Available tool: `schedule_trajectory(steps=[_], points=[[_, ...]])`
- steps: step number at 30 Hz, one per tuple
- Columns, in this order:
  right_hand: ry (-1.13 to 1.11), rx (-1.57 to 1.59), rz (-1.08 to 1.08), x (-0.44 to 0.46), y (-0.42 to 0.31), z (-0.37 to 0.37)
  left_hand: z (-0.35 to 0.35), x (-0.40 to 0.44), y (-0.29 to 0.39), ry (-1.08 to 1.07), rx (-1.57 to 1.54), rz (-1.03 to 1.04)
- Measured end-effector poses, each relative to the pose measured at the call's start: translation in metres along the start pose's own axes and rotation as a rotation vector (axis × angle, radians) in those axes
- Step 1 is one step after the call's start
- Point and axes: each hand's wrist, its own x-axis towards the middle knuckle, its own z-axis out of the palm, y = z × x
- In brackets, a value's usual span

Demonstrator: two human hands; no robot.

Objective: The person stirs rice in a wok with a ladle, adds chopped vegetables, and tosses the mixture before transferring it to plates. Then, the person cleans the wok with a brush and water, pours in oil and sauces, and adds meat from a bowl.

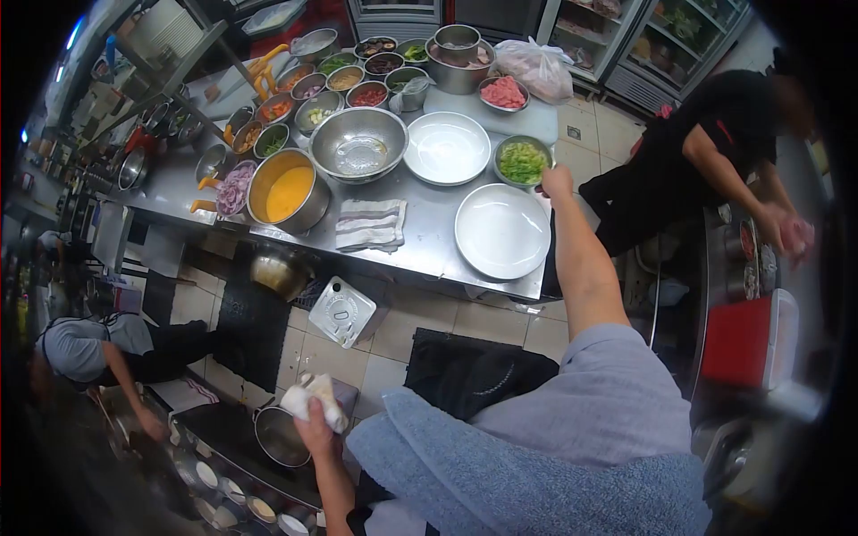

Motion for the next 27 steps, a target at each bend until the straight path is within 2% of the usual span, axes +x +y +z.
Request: schedule_trajectory(steps=[2,3,5,7,8,11,12,13,15,17,21,23,25,27], points=[[0.129,-0.138,-0.242,-0.009,-0.016,-0.017,0.009,0.010,-0.006,-0.064,0.019,-0.019],[0.122,-0.134,-0.253,-0.024,-0.034,-0.027,0.018,0.016,-0.006,-0.054,0.014,-0.011],[0.032,-0.086,-0.436,-0.063,-0.065,-0.042,0.033,0.025,-0.005,-0.104,0.007,0.005],[-0.199,-0.044,-0.503,-0.090,-0.086,-0.036,0.058,0.036,0.017,-0.176,0.122,-0.003],[-0.246,-0.049,-0.517,-0.101,-0.094,-0.024,0.073,0.044,0.025,-0.223,0.140,0.042],[-0.637,-0.066,-0.716,-0.142,-0.123,0.027,0.107,0.082,0.031,-0.367,0.184,0.222],[-0.701,-0.086,-0.834,-0.163,-0.135,0.044,0.117,0.088,0.037,-0.371,0.153,0.224],[-0.759,-0.090,-0.856,-0.184,-0.144,0.062,0.124,0.091,0.041,-0.374,0.120,0.229],[-0.937,-0.078,-0.904,-0.225,-0.163,0.097,0.121,0.095,0.037,-0.302,0.020,0.100],[-1.016,-0.122,-1.067,-0.257,-0.169,0.139,0.098,0.084,0.036,-0.282,-0.061,0.027],[-1.292,-0.162,-1.143,-0.347,-0.184,0.190,0.027,0.040,0.030,0.028,-0.226,0.129],[-1.332,-0.178,-1.271,-0.394,-0.176,0.218,-0.016,0.015,0.015,0.153,-0.227,0.139],[-1.518,-0.047,-1.296,-0.448,-0.164,0.241,-0.055,-0.029,0.017,0.240,-0.224,0.048],[-1.679,-0.113,-1.275,-0.503,-0.148,0.256,-0.089,-0.068,-0.005,0.476,-0.157,0.150]])
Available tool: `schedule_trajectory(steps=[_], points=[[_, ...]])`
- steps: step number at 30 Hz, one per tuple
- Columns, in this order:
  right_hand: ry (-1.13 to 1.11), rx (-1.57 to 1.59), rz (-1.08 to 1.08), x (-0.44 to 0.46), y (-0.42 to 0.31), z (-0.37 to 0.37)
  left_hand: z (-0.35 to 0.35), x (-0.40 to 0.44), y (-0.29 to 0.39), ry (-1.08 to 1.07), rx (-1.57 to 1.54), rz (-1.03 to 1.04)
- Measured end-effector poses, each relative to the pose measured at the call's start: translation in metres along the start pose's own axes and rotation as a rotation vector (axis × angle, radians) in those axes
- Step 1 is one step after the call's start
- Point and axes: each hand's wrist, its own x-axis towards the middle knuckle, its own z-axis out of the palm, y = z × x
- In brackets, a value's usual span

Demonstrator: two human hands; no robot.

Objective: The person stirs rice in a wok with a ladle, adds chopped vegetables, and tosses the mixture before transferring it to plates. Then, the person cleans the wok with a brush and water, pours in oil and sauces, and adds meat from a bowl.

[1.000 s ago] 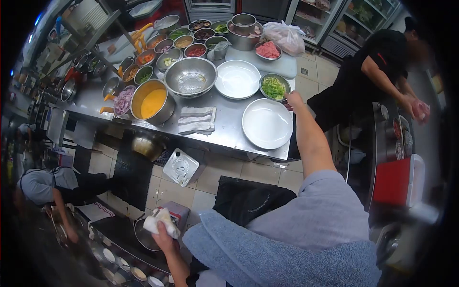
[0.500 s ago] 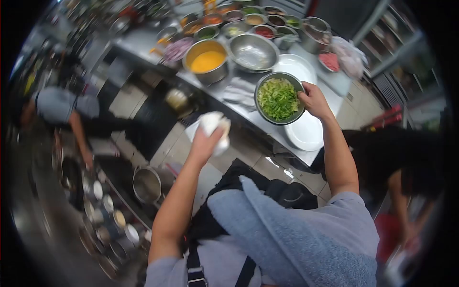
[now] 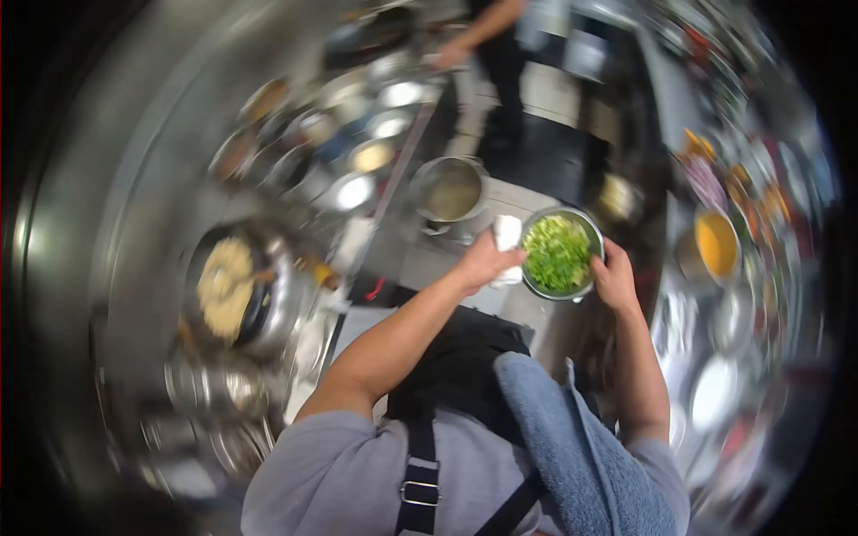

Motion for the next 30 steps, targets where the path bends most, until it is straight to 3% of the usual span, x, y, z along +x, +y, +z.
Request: schedule_trajectory(steps=[2,4,10,14,15,18,19,21,26,30], points=[[-0.148,0.061,0.009,0.026,-0.034,0.051,-0.055,-0.026,-0.007,0.252,0.084,0.013],[-0.400,0.216,0.068,0.043,-0.072,0.101,-0.098,-0.081,0.025,0.353,-0.060,-0.006],[-0.961,0.545,0.022,0.069,-0.177,0.254,-0.232,-0.236,0.058,0.905,-0.082,0.200],[-1.033,0.483,-0.087,0.073,-0.239,0.309,-0.329,-0.357,0.119,1.361,0.414,0.155],[-1.043,0.438,-0.081,0.077,-0.243,0.319,-0.353,-0.378,0.128,1.478,0.770,0.231],[-1.055,0.364,-0.066,0.082,-0.234,0.352,-0.414,-0.413,0.145,1.413,1.477,0.273],[-1.074,0.318,-0.033,0.080,-0.228,0.360,-0.436,-0.421,0.143,1.418,1.475,0.268],[-1.087,0.236,0.001,0.074,-0.219,0.374,-0.472,-0.431,0.140,1.210,1.766,0.085],[-1.019,0.156,0.038,0.069,-0.195,0.392,-0.535,-0.437,0.146,1.231,1.780,0.097],[-0.968,0.098,0.074,0.064,-0.191,0.389,-0.575,-0.442,0.137,1.416,1.756,0.086]])
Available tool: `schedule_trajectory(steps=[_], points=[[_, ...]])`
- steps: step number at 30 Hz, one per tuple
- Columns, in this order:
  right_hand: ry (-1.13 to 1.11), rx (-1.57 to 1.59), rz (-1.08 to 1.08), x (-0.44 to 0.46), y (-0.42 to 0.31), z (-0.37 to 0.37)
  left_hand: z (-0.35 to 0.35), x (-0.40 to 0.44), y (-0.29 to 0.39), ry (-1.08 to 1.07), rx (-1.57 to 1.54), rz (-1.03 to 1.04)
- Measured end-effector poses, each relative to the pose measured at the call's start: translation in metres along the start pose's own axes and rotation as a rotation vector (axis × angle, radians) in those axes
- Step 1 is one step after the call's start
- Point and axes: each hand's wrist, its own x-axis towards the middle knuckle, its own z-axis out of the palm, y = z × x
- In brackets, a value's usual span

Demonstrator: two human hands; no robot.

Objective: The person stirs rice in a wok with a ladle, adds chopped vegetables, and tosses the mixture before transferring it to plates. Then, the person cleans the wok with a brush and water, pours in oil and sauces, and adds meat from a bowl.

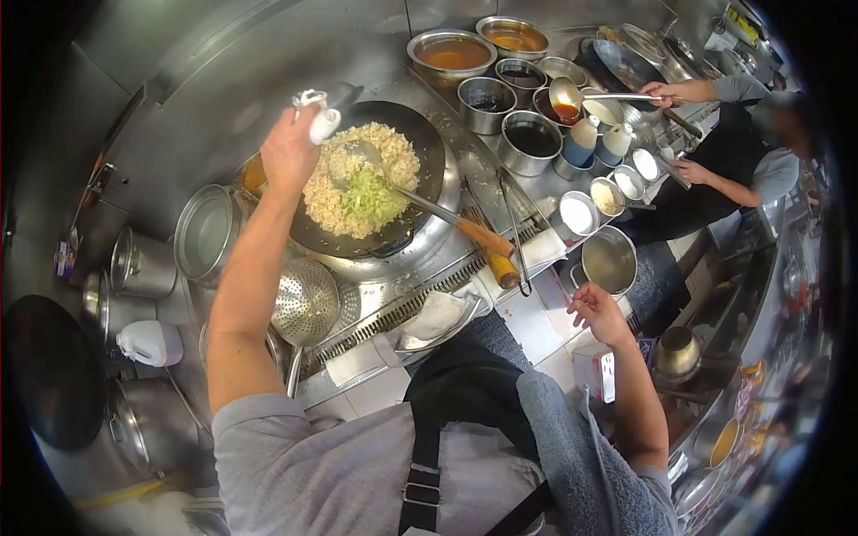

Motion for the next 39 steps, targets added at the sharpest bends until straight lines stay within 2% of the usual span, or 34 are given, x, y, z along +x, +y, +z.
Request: schedule_trajectory(steps=[2,6,8,9,11,12,14,16,17,21,24,25,26,27,28,31,33,34,37,38,39], points=[[0.021,-0.019,0.000,-0.005,-0.008,-0.001,0.015,-0.001,-0.009,0.144,-0.039,-0.105],[0.099,-0.100,0.025,-0.020,-0.025,-0.009,0.054,-0.030,-0.001,0.218,-0.084,-0.268],[0.142,-0.117,0.020,-0.027,-0.026,-0.013,0.102,-0.070,-0.006,-0.134,-0.085,-0.032],[0.158,-0.149,0.054,-0.030,-0.027,-0.014,0.104,-0.073,-0.003,-0.134,-0.093,-0.027],[0.172,-0.179,0.027,-0.035,-0.022,-0.025,0.110,-0.072,0.003,-0.423,0.011,0.131],[0.182,-0.193,0.005,-0.040,-0.015,-0.027,0.107,-0.063,0.002,-0.426,0.009,0.148],[0.242,-0.124,0.005,-0.052,-0.018,-0.035,0.091,-0.030,0.001,0.011,-0.187,-0.218],[0.283,-0.078,-0.004,-0.061,-0.012,-0.042,0.077,-0.005,0.006,0.026,-0.319,-0.407],[0.307,-0.065,-0.005,-0.064,-0.007,-0.044,0.070,0.006,0.009,-0.037,-0.396,-0.547],[0.328,-0.058,0.052,-0.092,0.007,-0.053,0.091,0.020,0.040,-0.008,-0.795,-0.566],[0.396,-0.162,0.067,-0.121,0.026,-0.064,0.104,0.015,0.129,-0.063,-1.228,-0.466],[0.415,-0.103,0.056,-0.129,0.043,-0.069,0.115,0.007,0.159,-0.177,-1.305,-0.485],[0.438,-0.147,0.071,-0.137,0.061,-0.073,0.094,0.004,0.213,-0.301,-1.418,-0.531],[0.466,-0.052,-0.029,-0.149,0.078,-0.073,0.090,-0.003,0.258,-0.377,-1.402,-0.475],[0.514,-0.065,0.044,-0.199,0.061,-0.076,0.074,-0.018,0.356,-0.549,-1.655,-0.406],[0.600,0.014,0.091,-0.261,0.083,-0.086,0.076,-0.048,0.479,-0.834,-1.694,-0.216],[0.738,0.123,0.112,-0.306,0.103,-0.078,0.079,-0.070,0.542,-1.007,-1.658,-0.088],[0.804,0.220,0.105,-0.333,0.118,-0.077,0.070,-0.088,0.583,-1.028,-1.889,-0.021],[1.057,0.294,0.137,-0.420,0.160,-0.053,-0.007,-0.136,0.687,-1.291,-1.784,0.193],[1.137,0.565,0.117,-0.444,0.170,-0.040,-0.030,-0.157,0.718,-1.375,-1.792,0.271],[1.204,0.597,0.120,-0.469,0.178,-0.025,-0.037,-0.186,0.754,-1.438,-1.860,0.356]])
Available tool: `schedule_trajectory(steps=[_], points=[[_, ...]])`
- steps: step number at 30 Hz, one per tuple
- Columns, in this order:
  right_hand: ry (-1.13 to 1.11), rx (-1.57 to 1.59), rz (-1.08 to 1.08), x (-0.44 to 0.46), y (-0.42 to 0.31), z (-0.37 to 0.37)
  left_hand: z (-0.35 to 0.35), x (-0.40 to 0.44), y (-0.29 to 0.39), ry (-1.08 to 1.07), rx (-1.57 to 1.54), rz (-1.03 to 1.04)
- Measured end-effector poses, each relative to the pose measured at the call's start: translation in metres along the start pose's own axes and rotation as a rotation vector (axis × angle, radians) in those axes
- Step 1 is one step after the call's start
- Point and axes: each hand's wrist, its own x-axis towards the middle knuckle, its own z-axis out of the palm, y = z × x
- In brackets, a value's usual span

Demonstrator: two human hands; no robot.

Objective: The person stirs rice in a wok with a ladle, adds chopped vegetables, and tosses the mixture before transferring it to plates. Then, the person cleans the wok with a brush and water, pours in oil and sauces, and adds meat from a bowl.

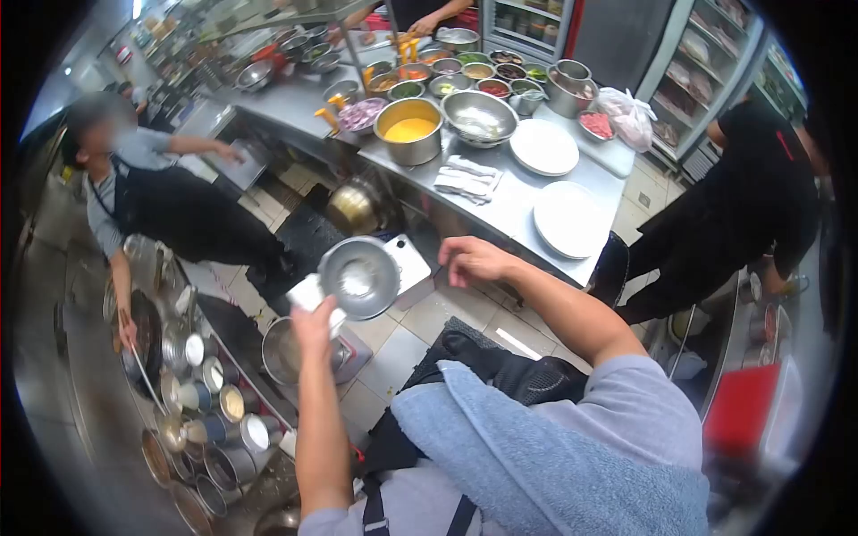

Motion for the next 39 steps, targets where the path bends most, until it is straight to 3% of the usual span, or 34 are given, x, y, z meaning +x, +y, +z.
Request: schedule_trajectory(steps=[3,5,6,10,11,14,16,18,21,23,28,32,39], points=[[0.180,0.252,0.107,-0.044,0.035,-0.051,0.128,0.042,-0.019,-0.255,0.027,-0.097],[0.271,0.248,0.134,-0.070,0.054,-0.071,0.204,0.078,-0.070,-0.315,0.163,-0.210],[0.283,0.279,0.171,-0.082,0.064,-0.078,0.244,0.075,-0.066,-0.356,0.066,-0.199],[0.309,0.320,0.246,-0.112,0.115,-0.098,0.360,0.083,-0.116,-0.248,0.078,-0.169],[0.308,0.334,0.258,-0.116,0.120,-0.099,0.378,0.086,-0.128,-0.242,0.117,-0.258],[0.340,0.314,0.336,-0.118,0.126,-0.102,0.405,0.089,-0.148,-0.226,0.019,-0.205],[0.301,0.316,0.364,-0.107,0.132,-0.105,0.391,0.086,-0.112,-0.389,0.019,-0.323],[0.219,0.311,0.371,-0.086,0.141,-0.106,0.355,0.100,-0.124,-0.427,-0.021,-0.289],[0.032,0.229,0.340,-0.032,0.132,-0.104,0.251,0.106,-0.114,-0.499,0.066,-0.265],[-0.102,0.173,0.314,0.016,0.114,-0.093,0.162,0.095,-0.125,-0.409,0.087,-0.277],[-0.469,0.034,0.203,0.150,0.055,-0.018,-0.043,-0.020,-0.087,0.126,0.062,-0.371],[-0.766,-0.077,0.093,0.214,-0.023,0.103,-0.131,-0.180,-0.058,0.695,-0.033,-0.328],[-1.240,-0.243,-0.219,0.194,-0.111,0.399,-0.099,-0.424,-0.044,1.294,-0.327,-0.227]])
